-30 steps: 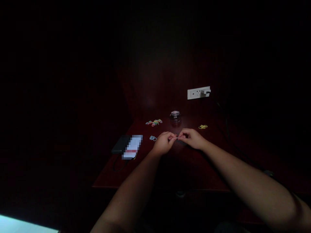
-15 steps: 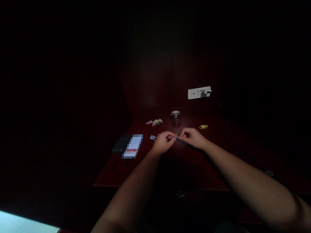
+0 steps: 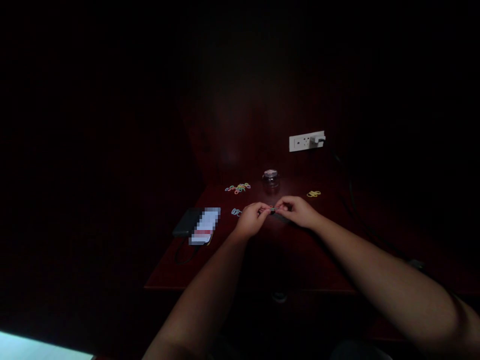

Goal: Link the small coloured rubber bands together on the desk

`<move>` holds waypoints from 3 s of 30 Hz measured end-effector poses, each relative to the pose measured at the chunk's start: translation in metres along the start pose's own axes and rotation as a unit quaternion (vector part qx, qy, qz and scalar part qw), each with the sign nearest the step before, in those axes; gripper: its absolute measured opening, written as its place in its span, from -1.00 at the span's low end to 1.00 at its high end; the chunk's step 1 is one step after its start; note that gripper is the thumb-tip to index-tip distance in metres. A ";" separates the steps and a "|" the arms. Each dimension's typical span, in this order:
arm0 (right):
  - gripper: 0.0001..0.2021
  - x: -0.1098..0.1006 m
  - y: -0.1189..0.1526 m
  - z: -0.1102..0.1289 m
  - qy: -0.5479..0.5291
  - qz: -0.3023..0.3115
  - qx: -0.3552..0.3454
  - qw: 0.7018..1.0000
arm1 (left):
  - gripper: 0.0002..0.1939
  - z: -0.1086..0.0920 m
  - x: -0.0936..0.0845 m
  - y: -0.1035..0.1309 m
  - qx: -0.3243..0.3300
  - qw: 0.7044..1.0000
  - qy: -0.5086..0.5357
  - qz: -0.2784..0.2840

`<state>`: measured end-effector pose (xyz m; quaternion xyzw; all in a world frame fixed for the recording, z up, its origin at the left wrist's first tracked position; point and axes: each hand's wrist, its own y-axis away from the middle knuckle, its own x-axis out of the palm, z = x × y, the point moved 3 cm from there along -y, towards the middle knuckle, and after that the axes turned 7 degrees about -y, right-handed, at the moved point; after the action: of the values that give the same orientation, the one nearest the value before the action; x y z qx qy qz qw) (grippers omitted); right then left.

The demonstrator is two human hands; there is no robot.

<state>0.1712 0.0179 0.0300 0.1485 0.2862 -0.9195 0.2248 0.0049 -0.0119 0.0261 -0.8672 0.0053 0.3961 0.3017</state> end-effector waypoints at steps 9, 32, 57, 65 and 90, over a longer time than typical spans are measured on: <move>-0.66 0.000 0.001 0.005 0.015 0.008 0.022 1.000 | -0.81 -0.003 -0.002 -0.001 0.025 1.000 -0.018 -0.002; -0.56 0.000 0.002 0.000 0.082 0.035 0.074 0.993 | -0.84 -0.005 0.000 0.000 0.017 1.000 0.020 -0.012; -0.70 0.003 0.003 0.009 -0.004 0.023 0.014 1.000 | -0.80 0.003 0.005 0.000 -0.017 0.998 0.060 -0.010; -0.73 -0.007 0.002 0.006 0.069 -0.006 0.010 0.998 | -0.81 0.000 0.006 0.000 -0.023 0.997 0.078 0.003; -0.72 0.002 0.004 0.008 0.052 0.008 0.018 0.998 | -0.87 -0.004 0.005 0.000 -0.050 0.992 0.114 0.003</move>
<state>0.1699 0.0098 0.0338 0.2024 0.2800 -0.9136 0.2144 0.0109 -0.0126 0.0250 -0.9207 0.0224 0.2956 0.2540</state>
